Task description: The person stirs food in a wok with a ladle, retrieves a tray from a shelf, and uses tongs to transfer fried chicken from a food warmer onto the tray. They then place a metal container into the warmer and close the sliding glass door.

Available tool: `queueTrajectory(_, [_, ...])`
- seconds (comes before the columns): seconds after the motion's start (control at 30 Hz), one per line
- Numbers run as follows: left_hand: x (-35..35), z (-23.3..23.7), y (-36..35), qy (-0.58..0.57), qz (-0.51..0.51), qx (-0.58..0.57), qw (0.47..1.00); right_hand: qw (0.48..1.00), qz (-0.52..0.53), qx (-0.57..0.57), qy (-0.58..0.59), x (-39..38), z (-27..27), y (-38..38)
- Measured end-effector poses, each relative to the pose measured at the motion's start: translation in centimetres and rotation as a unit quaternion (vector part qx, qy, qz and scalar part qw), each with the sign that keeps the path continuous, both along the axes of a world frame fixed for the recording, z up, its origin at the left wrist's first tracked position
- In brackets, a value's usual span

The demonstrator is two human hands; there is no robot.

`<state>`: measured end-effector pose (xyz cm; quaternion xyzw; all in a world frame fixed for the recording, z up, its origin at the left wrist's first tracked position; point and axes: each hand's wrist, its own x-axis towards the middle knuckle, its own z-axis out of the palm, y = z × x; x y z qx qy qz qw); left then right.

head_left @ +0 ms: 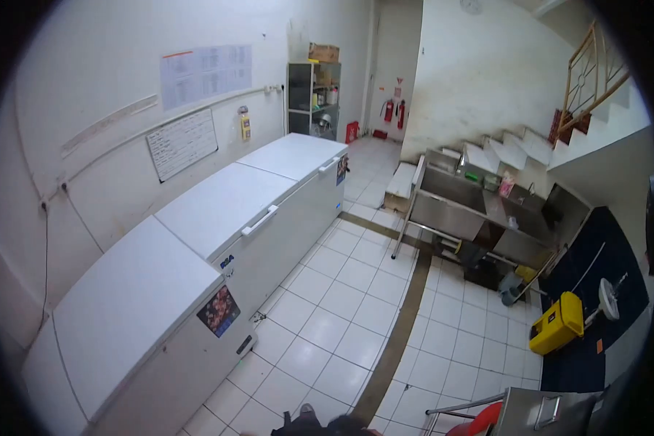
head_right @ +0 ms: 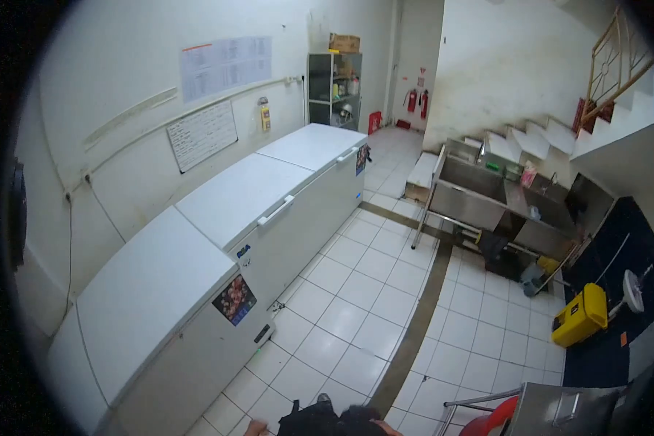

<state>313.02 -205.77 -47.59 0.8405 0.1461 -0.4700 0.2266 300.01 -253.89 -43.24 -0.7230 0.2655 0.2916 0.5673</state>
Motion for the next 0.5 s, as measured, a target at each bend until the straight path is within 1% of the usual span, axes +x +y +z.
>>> queueTrajectory(0.07, [14.9,0.1,-6.7,-0.025,-0.176,0.025,0.984,0.994,-0.09,-0.016,0.054,4.6,1.0,-2.1])
queueTrajectory(0.1, [21.7,1.8,-10.8,-0.054,-0.212,0.015,0.976,0.99,-0.13,-0.011,0.059,7.0,1.3,-3.2])
queueTrajectory(0.13, [28.6,0.9,-14.1,-0.158,-0.189,-0.071,0.966,0.985,-0.164,-0.007,0.062,9.5,1.3,-4.1])
queueTrajectory(0.17, [35.2,5.8,-19.4,-0.231,-0.217,-0.056,0.947,0.978,-0.195,-0.001,0.068,12.1,1.1,-5.0])
queueTrajectory(0.2, [40.7,7.2,-24.0,-0.345,-0.126,-0.07,0.927,0.972,-0.222,0.003,0.079,14.6,0.8,-6.2])
queueTrajectory(0.23, [45.5,10.6,-28.2,-0.389,-0.085,-0.133,0.907,0.966,-0.241,0.006,0.088,17.2,0.2,-7.4])
queueTrajectory(0.27, [50.6,12.0,-31.7,-0.354,-0.032,-0.241,0.903,0.961,-0.257,0.009,0.097,19.8,-0.6,-8.7])
queueTrajectory(0.33, [57.9,14.1,-37.4,-0.402,-0.004,-0.334,0.853,0.956,-0.272,0.014,0.113,25.0,-2.2,-11.6])
queueTrajectory(0.43, [65.2,14.6,-41.7,-0.377,-0.015,-0.324,0.867,0.953,-0.278,0.02,0.118,33.8,-3.5,-16.4])
queueTrajectory(0.5, [68.5,9.6,-41.2,-0.342,0.0,-0.299,0.891,0.957,-0.273,0.02,0.093,40.5,-4.4,-20.1])
